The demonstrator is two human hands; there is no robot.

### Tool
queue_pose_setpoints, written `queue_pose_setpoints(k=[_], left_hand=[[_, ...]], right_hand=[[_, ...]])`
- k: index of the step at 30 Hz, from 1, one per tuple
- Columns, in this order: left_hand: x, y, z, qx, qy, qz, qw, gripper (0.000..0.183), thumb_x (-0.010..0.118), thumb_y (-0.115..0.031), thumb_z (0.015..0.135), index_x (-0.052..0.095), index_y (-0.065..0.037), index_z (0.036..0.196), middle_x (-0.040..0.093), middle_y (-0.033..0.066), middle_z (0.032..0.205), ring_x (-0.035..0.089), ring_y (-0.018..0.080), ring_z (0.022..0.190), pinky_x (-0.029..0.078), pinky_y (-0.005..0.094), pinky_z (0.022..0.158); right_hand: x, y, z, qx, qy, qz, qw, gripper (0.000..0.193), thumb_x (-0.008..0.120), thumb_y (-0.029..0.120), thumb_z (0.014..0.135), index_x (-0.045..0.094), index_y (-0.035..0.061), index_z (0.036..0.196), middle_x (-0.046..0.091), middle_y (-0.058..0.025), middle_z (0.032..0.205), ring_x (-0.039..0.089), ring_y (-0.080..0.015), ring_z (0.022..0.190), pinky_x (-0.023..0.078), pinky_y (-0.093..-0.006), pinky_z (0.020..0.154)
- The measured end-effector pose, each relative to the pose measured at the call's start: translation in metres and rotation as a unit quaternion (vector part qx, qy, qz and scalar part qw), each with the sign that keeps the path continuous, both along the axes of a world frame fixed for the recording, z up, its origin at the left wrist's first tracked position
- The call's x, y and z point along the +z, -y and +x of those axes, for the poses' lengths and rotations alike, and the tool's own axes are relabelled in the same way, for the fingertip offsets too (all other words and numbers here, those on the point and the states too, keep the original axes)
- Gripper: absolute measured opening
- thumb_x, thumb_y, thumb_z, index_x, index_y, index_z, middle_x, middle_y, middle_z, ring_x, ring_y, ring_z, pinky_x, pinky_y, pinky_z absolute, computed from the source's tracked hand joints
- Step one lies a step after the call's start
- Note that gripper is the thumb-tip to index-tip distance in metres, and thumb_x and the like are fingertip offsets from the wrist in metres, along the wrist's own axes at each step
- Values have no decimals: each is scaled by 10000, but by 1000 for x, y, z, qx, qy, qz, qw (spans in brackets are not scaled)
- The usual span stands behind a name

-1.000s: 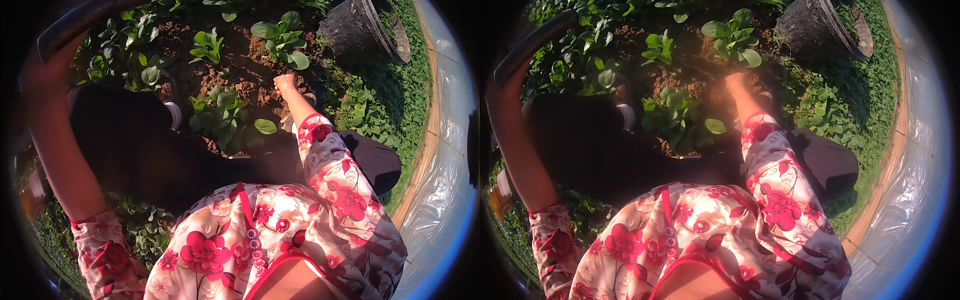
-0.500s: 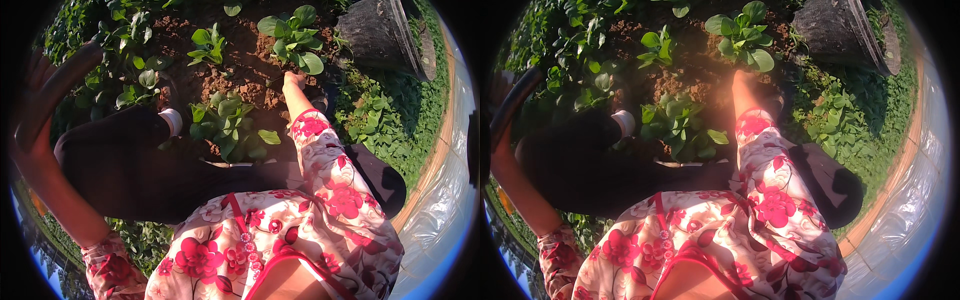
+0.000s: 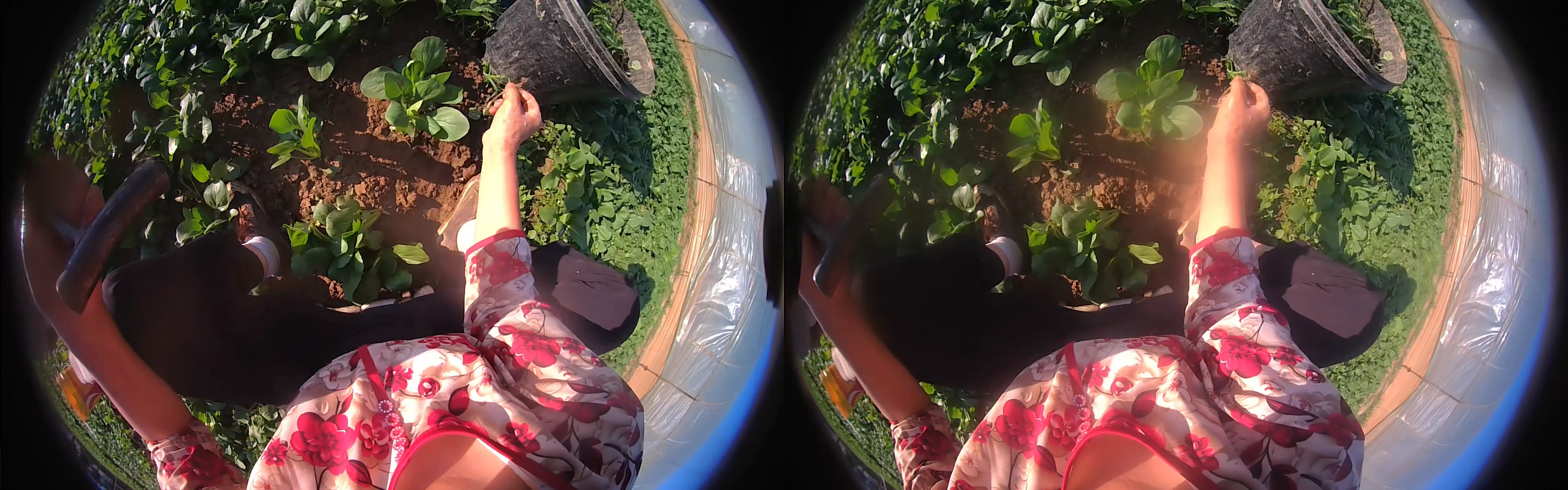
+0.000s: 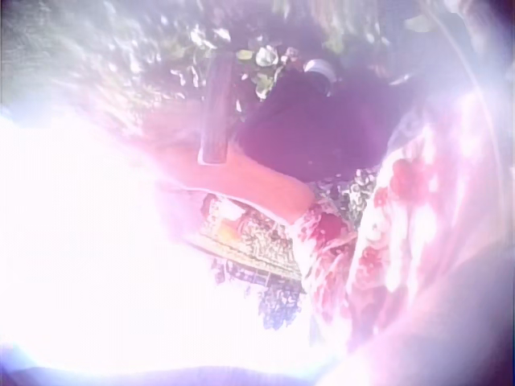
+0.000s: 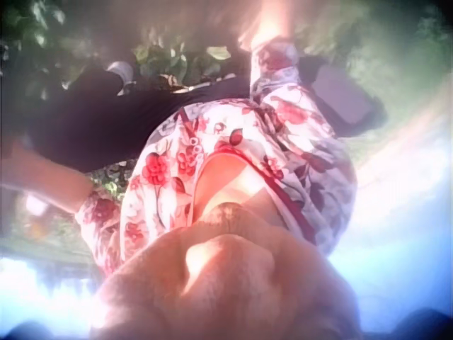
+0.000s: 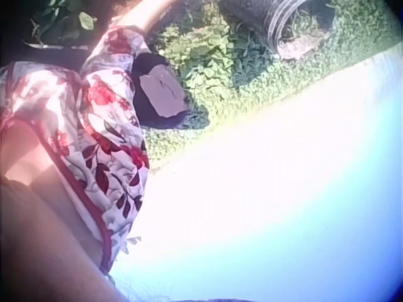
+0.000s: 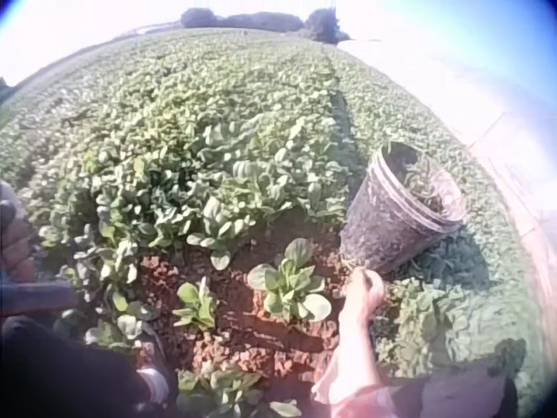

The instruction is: The person weeds a crop field by hand and using a hand tool, pulling unwanted plants from the soil and placing them into a bucket.

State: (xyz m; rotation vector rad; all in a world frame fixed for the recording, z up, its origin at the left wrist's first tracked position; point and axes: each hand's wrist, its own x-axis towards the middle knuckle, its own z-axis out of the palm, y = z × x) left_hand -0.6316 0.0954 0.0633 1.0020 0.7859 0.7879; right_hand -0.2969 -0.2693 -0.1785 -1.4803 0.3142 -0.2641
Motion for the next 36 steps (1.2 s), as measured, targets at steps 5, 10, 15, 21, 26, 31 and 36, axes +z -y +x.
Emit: queue_pose_setpoints(k=[5, 10, 15, 21, 26, 31, 36], left_hand=[[-4, 4, 3, -3, 14, -11, 1000, 295, 420, -324, 1011, 477, -97, 833, 479, 23, 691, 441, 159, 550, 396, 337, 537], [-6, 11, 9, -13, 23, -19, 999, 304, 416, -330, 1013, 476, -94, 829, 476, 23, 697, 434, 156, 553, 385, 333, 538], [-4, 30, 19, -13, 11, -37, 999, 314, 411, -335, 1014, 475, -92, 826, 472, 23, 703, 426, 153, 555, 374, 328, 539], [-11, 62, 35, -24, -17, -113, 993, 326, 406, -342, 1016, 474, -89, 823, 469, 24, 710, 417, 149, 558, 361, 323, 539], [-16, 66, 47, -28, -63, -193, 979, 335, 402, -347, 1018, 473, -87, 820, 465, 24, 715, 410, 146, 560, 350, 318, 540], [-31, 38, 90, -28, -117, -286, 951, 345, 397, -353, 1019, 472, -84, 816, 462, 25, 721, 403, 143, 562, 339, 313, 541], [-39, 13, 121, -23, -164, -340, 926, 354, 393, -359, 1021, 471, -82, 813, 459, 25, 727, 395, 140, 564, 327, 309, 541]], right_hand=[[187, 39, 107, -125, 508, -378, 764, 269, 748, 213, 788, 646, -10, 899, 686, -99, 748, 654, -173, 645, 507, -280, 613], [225, 57, 194, 29, 240, -800, 549, 639, 725, 374, 787, 533, 45, 1300, 663, -185, 1120, 658, -323, 1007, 535, -431, 841], [119, 14, 55, 582, 154, -588, 540, 332, 601, 241, 874, 640, 34, 1131, 690, -176, 935, 673, -310, 888, 516, -389, 782], [5, 28, -188, 932, -167, -313, 80, 216, 547, 191, 817, 679, 24, 853, 682, -168, 772, 674, -330, 747, 524, -431, 640], [-36, 47, -196, 926, -260, -267, 57, 252, 513, 227, 858, 681, 50, 920, 679, -151, 750, 682, -273, 656, 562, -371, 594], [-77, 57, -187, 908, -327, -260, -43, 306, 501, 274, 872, 673, 52, 992, 684, -145, 932, 664, -282, 854, 531, -400, 756], [-87, 81, -249, 913, -309, -237, 125, 304, 470, 255, 915, 637, 60, 1077, 658, -175, 1043, 621, -354, 994, 491, -457, 829]])
